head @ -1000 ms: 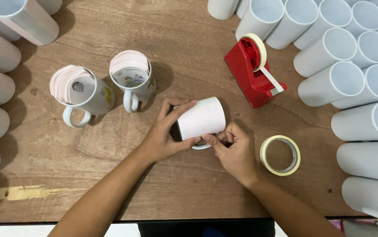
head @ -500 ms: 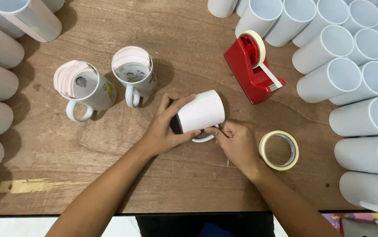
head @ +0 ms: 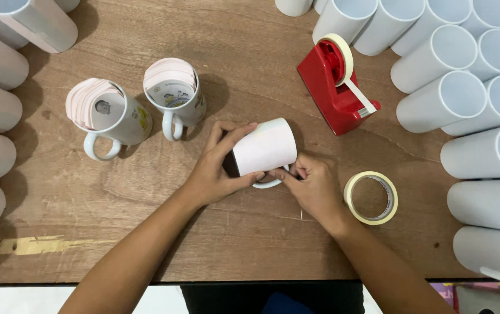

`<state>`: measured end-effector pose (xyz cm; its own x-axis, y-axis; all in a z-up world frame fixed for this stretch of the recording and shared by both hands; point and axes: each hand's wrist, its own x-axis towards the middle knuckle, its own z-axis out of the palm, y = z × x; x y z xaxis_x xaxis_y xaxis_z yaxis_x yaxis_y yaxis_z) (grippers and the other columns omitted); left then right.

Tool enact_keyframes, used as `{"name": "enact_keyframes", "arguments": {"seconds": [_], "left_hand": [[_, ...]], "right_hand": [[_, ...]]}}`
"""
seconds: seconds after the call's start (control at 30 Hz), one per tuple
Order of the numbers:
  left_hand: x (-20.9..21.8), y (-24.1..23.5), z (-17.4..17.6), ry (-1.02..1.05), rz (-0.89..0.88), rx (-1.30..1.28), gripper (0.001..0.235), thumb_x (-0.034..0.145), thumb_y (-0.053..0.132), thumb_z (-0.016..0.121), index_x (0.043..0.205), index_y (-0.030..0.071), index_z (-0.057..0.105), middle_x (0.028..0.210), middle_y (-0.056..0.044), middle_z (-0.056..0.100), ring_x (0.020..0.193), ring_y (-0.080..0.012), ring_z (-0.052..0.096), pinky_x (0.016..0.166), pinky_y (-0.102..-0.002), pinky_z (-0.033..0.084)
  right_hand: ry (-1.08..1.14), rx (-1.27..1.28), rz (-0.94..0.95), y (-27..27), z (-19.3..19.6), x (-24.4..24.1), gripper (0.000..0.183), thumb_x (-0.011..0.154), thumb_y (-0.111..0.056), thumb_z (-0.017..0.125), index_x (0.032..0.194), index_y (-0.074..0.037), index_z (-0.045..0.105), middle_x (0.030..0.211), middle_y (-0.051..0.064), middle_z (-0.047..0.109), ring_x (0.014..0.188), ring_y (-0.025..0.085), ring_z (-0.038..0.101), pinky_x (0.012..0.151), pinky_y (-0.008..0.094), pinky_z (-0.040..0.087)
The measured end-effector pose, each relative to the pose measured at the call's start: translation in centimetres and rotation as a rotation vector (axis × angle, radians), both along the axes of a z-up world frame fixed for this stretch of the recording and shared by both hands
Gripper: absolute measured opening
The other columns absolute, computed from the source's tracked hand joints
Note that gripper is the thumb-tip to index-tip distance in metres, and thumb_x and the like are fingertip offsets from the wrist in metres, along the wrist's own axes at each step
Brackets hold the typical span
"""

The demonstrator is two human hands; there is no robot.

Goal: The person repeatedly wraps clear tape around the exterior of white mugs using a red tape dispenser. They smooth the tape by hand, rotate the mug to cover different sides, and place finished mugs aside. The workspace contains many identical white mugs arranged in rows on a wooden table.

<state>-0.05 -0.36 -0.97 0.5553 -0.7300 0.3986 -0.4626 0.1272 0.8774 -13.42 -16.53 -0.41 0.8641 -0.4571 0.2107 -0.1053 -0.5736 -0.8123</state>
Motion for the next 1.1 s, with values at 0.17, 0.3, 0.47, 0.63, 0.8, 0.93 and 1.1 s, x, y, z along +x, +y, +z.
{"name": "enact_keyframes", "arguments": {"seconds": [0.17,0.3,0.47,0.63,0.8,0.93,1.1], "left_hand": [[0.1,-0.2,0.3,-0.014,-0.012,-0.011,0.072,0.068,0.021,0.084,0.13,0.003,0.053,0.111,-0.016,0.046,0.115,-0.0367,0.052,0.101,-0.052,0.039],[0.0,-0.1,-0.1,-0.013,-0.02,-0.024,0.071,0.068,0.021,0.084,0.13,0.003,0.053,0.113,-0.016,0.046,0.12,-0.0388,0.05,0.103,-0.053,0.037],[0.0,-0.1,0.1,-0.019,-0.018,-0.016,0.071,0.068,0.02,0.084,0.129,0.003,0.054,0.111,-0.016,0.046,0.119,-0.0399,0.051,0.102,-0.055,0.037],[0.0,0.0,-0.1,-0.016,-0.023,0.009,0.071,0.067,0.022,0.085,0.129,0.005,0.055,0.113,-0.015,0.045,0.121,-0.0394,0.049,0.103,-0.054,0.037],[0.1,-0.1,0.4,0.014,-0.039,0.053,0.068,0.067,0.022,0.084,0.126,0.007,0.055,0.113,-0.016,0.043,0.123,-0.0434,0.046,0.104,-0.056,0.035],[0.2,-0.1,0.4,0.018,-0.051,0.055,0.068,0.066,0.022,0.084,0.126,0.007,0.055,0.111,-0.015,0.043,0.123,-0.0424,0.046,0.104,-0.056,0.035],[0.3,0.0,0.0,0.047,-0.06,0.078,0.071,0.063,0.024,0.086,0.125,0.008,0.056,0.114,-0.014,0.044,0.125,-0.0405,0.046,0.106,-0.054,0.034]], "right_hand": [[-0.032,0.01,0.036,-0.3,0.5,0.3,0.058,0.068,-0.022,0.085,0.05,-0.011,0.031,0.041,0.009,0.049,0.04,0.019,0.041,0.042,0.028,0.03],[0.007,-0.015,0.043,-0.1,0.5,0.0,0.054,0.073,-0.022,0.082,0.051,-0.01,0.034,0.041,0.009,0.049,0.04,0.022,0.044,0.043,0.028,0.033],[-0.012,0.018,0.08,-0.3,0.9,0.2,0.054,0.068,-0.027,0.085,0.05,-0.01,0.036,0.042,0.01,0.052,0.041,0.022,0.045,0.044,0.029,0.034],[0.0,0.041,0.061,-0.4,0.9,0.2,0.056,0.067,-0.031,0.085,0.05,-0.009,0.037,0.043,0.011,0.051,0.042,0.022,0.046,0.044,0.03,0.036],[0.02,-0.014,0.057,-0.3,0.9,0.1,0.048,0.073,-0.021,0.081,0.053,-0.008,0.04,0.043,0.013,0.049,0.042,0.027,0.047,0.044,0.032,0.036],[-0.001,0.03,0.088,-0.6,0.2,0.0,0.052,0.069,-0.027,0.084,0.051,-0.009,0.039,0.042,0.011,0.05,0.041,0.023,0.047,0.044,0.03,0.037],[0.006,-0.032,0.086,-0.4,0.7,0.0,0.05,0.071,-0.029,0.083,0.052,-0.009,0.041,0.043,0.01,0.05,0.042,0.024,0.05,0.044,0.03,0.039]]}}
